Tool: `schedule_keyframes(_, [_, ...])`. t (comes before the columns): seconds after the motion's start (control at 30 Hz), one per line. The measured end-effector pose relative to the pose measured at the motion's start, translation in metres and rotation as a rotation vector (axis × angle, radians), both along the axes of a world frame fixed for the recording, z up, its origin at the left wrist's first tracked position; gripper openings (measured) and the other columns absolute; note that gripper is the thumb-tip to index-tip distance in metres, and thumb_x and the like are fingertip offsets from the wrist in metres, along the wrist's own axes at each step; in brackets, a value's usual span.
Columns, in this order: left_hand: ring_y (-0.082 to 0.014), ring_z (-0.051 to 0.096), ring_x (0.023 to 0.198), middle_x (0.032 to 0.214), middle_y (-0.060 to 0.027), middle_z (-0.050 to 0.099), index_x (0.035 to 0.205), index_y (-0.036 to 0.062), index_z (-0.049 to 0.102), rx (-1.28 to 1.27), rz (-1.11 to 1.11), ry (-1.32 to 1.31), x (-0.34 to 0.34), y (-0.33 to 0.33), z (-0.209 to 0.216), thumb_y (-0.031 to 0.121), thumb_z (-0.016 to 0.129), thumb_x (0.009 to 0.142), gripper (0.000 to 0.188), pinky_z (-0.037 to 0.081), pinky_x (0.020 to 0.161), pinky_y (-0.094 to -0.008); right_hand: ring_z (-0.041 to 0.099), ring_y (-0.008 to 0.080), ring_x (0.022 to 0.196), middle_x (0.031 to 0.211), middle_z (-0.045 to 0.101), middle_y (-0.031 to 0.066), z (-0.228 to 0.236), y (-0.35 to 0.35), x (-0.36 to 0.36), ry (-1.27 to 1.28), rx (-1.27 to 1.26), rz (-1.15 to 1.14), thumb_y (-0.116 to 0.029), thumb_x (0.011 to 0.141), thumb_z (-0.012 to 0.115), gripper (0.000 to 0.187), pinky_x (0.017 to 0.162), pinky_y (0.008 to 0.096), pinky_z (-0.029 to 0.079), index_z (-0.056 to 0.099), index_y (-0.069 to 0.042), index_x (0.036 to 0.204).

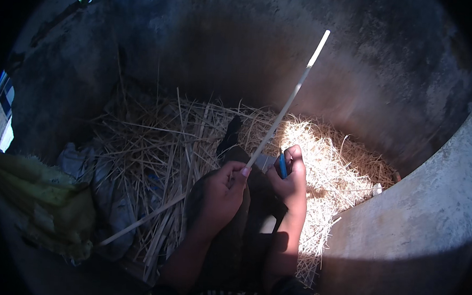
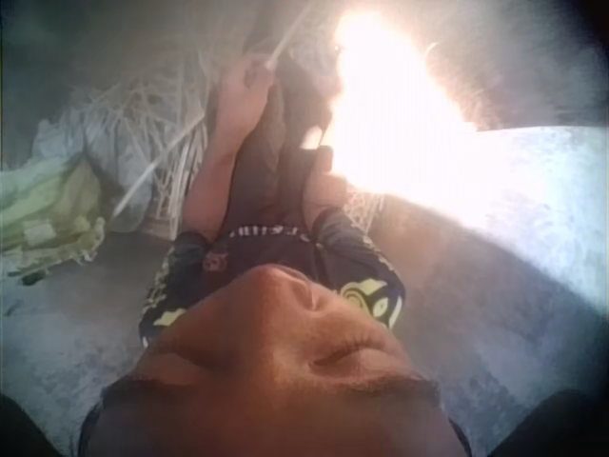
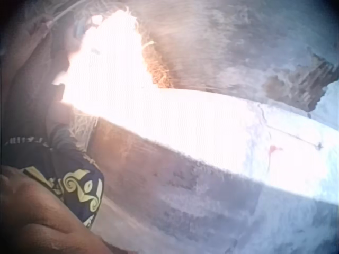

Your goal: The person sits on the floor and uses a blue utility knife to shave thin strips from a long bamboo stick. The person holds the stick with one hand and carefully scrapes along its length with the knife, producing fine shavings that fall onto the straw-covered floor.

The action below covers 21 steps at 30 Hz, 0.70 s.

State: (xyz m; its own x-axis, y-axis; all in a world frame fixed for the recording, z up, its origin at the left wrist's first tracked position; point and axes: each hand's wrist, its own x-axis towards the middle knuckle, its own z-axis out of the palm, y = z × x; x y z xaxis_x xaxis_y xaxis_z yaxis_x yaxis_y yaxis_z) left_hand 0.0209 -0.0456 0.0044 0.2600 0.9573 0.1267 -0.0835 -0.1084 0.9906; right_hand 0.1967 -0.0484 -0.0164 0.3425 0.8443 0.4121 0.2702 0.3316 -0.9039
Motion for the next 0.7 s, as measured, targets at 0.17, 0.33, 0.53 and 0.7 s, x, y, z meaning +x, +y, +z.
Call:
schedule_keyframes(0.17, [0.0004,0.045,0.065,0.076,0.0057,0.056,0.108,0.0026,0.063,0.093,0.09,0.123,0.002,0.0,-0.002,0.017,0.062,0.101,0.016,0.035,0.058,-0.0184,0.053,0.0152,0.058,0.068,0.059,0.008,0.004,0.015,-0.033,-0.031,-0.245,-0.238,-0.013,0.077,0.075,0.024,0.055,0.0333,0.044,0.058,0.0,0.087])
schedule_keyframes(0.33, [0.0012,0.051,0.069,0.078,0.0025,0.063,0.106,0.0033,0.055,0.097,0.077,0.066,0.002,-0.001,0.002,0.011,0.06,0.101,0.011,0.039,0.059,-0.019,0.067,0.0335,0.077,0.081,0.068,0.0159,-0.022,0.024,-0.042,-0.209,-0.134,-0.21,-0.023,0.074,0.079,0.027,0.069,0.042,0.051,0.069,-0.006,0.092])
schedule_keyframes(0.53, [-0.0172,0.064,0.07,0.082,-0.0102,0.067,0.106,0.0019,0.051,0.319,0.095,0.099,0.0,-0.003,-0.001,0.01,0.055,0.101,0.011,0.048,0.063,-0.0317,0.07,0.0352,0.085,0.085,0.07,0.0158,-0.011,0.019,-0.048,-0.329,-0.041,-0.148,-0.02,0.078,0.076,0.02,0.073,0.0415,0.054,0.072,-0.007,0.092])
schedule_keyframes(0.7, [-0.0353,0.067,0.072,0.08,-0.0207,0.064,0.107,0.0013,0.049,0.343,0.085,0.3,-0.002,-0.008,0.004,0.012,0.052,0.101,0.013,0.048,0.065,-0.0433,0.07,0.037,0.084,0.085,0.071,0.0183,-0.03,0.034,-0.036,-0.217,-0.11,-0.046,-0.021,0.082,0.075,0.019,0.072,0.043,0.054,0.074,-0.006,0.092])
